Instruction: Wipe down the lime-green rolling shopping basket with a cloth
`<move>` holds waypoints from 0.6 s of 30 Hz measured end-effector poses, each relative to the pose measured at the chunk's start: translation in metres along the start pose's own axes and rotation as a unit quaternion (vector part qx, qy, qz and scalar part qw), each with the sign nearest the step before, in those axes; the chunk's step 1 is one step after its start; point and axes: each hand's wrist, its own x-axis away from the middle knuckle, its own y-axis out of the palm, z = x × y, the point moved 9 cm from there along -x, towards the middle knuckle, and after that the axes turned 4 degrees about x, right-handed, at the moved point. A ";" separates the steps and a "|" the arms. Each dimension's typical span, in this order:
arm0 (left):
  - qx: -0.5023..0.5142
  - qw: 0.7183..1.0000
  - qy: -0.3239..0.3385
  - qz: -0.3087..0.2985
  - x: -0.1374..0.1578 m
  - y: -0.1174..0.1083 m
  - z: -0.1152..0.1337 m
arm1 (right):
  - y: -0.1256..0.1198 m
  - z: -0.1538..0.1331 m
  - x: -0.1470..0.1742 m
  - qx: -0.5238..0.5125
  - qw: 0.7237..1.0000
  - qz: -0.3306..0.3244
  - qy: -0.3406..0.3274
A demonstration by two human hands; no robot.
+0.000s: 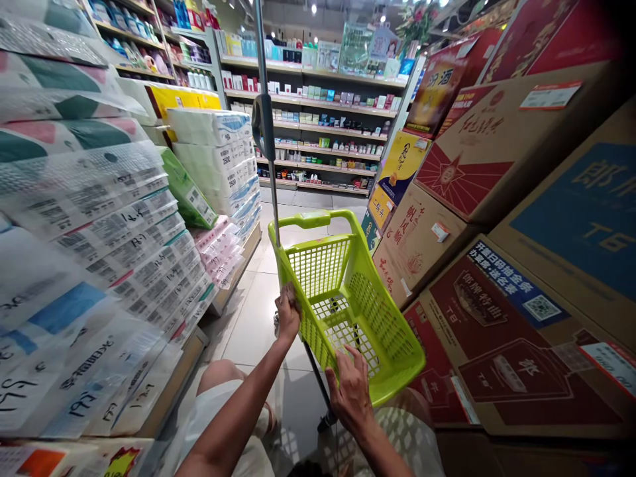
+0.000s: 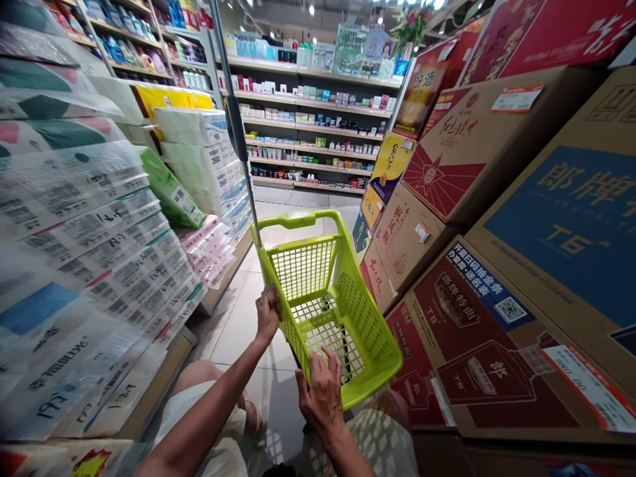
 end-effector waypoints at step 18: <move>-0.007 0.999 0.040 -0.008 0.052 0.016 0.027 | -0.002 0.029 0.002 0.009 0.997 -0.030 -0.075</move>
